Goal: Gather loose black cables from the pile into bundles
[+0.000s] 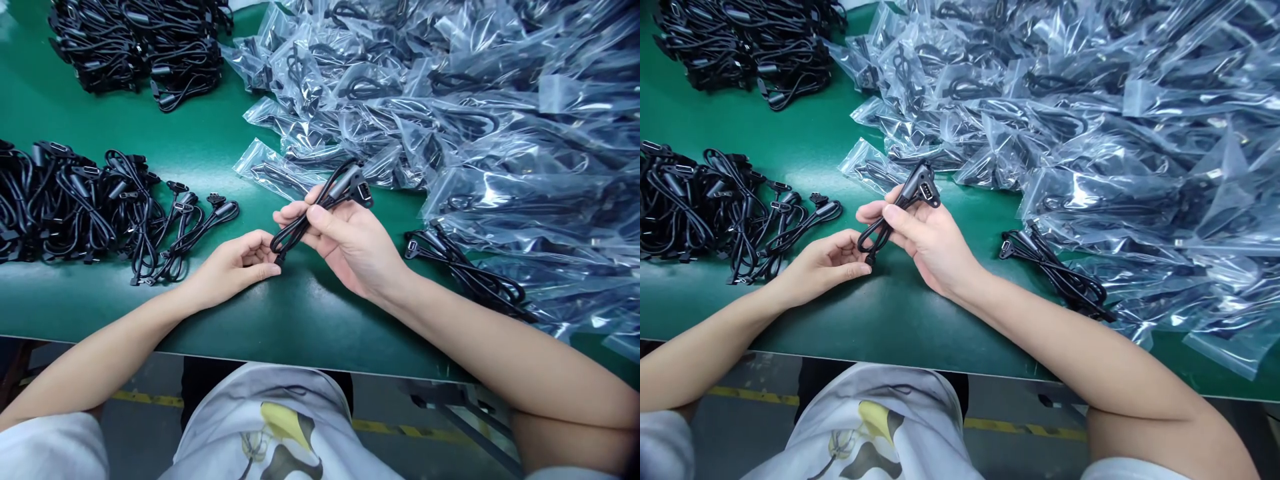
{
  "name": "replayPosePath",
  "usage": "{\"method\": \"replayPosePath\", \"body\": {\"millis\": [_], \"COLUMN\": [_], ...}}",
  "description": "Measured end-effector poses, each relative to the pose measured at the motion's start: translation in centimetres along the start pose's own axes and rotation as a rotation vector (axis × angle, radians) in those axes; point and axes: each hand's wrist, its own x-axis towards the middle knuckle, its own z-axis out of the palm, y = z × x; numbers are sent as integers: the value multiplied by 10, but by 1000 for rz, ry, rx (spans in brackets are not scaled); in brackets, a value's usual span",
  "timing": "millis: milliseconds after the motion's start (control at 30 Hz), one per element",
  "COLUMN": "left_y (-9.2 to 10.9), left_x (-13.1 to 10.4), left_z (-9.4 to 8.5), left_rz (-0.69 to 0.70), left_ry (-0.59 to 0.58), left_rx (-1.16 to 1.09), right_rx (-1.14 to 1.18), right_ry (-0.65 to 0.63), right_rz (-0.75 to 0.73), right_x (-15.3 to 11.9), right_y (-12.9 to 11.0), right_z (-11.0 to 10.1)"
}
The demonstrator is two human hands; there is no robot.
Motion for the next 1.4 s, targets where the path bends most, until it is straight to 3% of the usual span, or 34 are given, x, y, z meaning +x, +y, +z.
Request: {"method": "replayPosePath", "body": {"millis": [200, 367, 567, 800, 1033, 1100, 1167, 1300, 1333, 1400], "left_y": [4, 0, -6, -7, -5, -4, -1, 8, 10, 11], "left_x": [-1, 1, 2, 3, 2, 1, -2, -6, -7, -7], "left_z": [3, 1, -3, -3, -1, -1, -5, -28, -35, -47], "left_rz": [-15, -4, -39, -42, -51, -6, 89, 274, 268, 208], "left_ry": [-10, -117, -212, -212, -228, -235, -158, 388, 484, 516], "left_rx": [-94, -316, -453, -465, -347, -239, 18, 824, 998, 1259], "right_rx": [-121, -223, -235, -214, 10, 56, 44, -48, -68, -96], "right_ry": [153, 184, 238, 186, 68, 25, -17, 74, 111, 148], "right_rz": [-65, -158, -148, -146, 90, 108, 94, 70, 79, 129], "right_x": [0, 0, 1, 0, 7, 8, 8, 10, 10, 11], "right_y": [0, 3, 4, 3, 5, 4, 3, 2, 3, 6], "right_z": [4, 4, 4, 4, -6, -7, -8, -10, -10, -10]}}
